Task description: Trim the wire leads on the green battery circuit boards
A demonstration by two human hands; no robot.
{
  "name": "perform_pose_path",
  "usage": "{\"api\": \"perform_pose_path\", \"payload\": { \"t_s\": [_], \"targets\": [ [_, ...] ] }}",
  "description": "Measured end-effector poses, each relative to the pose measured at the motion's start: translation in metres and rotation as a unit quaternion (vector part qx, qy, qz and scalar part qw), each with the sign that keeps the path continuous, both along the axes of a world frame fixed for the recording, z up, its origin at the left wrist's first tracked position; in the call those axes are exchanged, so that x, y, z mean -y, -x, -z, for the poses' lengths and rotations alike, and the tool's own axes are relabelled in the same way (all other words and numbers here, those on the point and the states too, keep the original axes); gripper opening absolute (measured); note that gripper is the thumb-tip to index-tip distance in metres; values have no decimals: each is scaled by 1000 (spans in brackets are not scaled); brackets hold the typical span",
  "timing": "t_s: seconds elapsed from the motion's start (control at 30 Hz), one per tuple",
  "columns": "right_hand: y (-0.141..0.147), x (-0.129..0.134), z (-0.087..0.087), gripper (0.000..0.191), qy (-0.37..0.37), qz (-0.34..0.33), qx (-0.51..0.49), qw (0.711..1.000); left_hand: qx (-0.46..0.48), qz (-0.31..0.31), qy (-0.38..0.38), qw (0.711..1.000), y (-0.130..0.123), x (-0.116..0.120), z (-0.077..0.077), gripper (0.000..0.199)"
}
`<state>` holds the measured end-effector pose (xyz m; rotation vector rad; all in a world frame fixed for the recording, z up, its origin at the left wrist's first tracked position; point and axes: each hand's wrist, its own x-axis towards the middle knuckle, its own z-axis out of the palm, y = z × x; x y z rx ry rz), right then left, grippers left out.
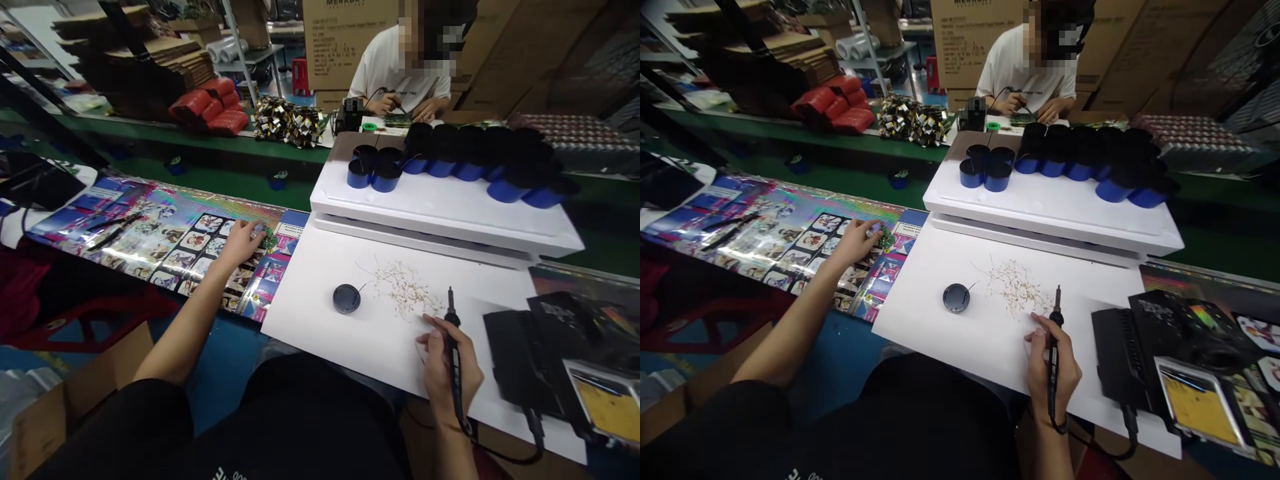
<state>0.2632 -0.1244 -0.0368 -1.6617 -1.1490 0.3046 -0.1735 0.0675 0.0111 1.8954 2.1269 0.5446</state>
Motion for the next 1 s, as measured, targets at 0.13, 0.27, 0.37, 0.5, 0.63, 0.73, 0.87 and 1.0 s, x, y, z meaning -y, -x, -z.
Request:
{"api": "perform_pose_path", "payload": {
  "t_s": [0.13,0.27,0.37,0.5,0.63,0.73,0.87,1.0],
  "targets": [
    [1,-1,1,28,-4,8,-18,1000,17,7,17,1000,6,-10,-5,36],
    [1,-2,1,29,2,15,-42,999,196,0,-49,979,4,-2,-16,22],
    [1,-3,1,31,-7,21,-74,997,336,-3,-147,930,-3,8,-22,29],
    [3,-6,-1,33,-61,27,-101,993,398,48,-220,889,-35,29,-32,32],
    [12,-8,-15,43,-132,-4,-148,980,442,149,-127,875,-89,53,-37,29],
    [27,-7,-31,33,-145,-30,-145,978,493,230,-55,837,-132,67,-36,20],
    [54,-5,-43,24,-111,-148,-88,979,536,299,-2,789,-182,85,-33,19],
    [78,-8,-37,53,-116,-203,-128,964,537,321,3,780,-211,98,-29,15]
  ]
}}
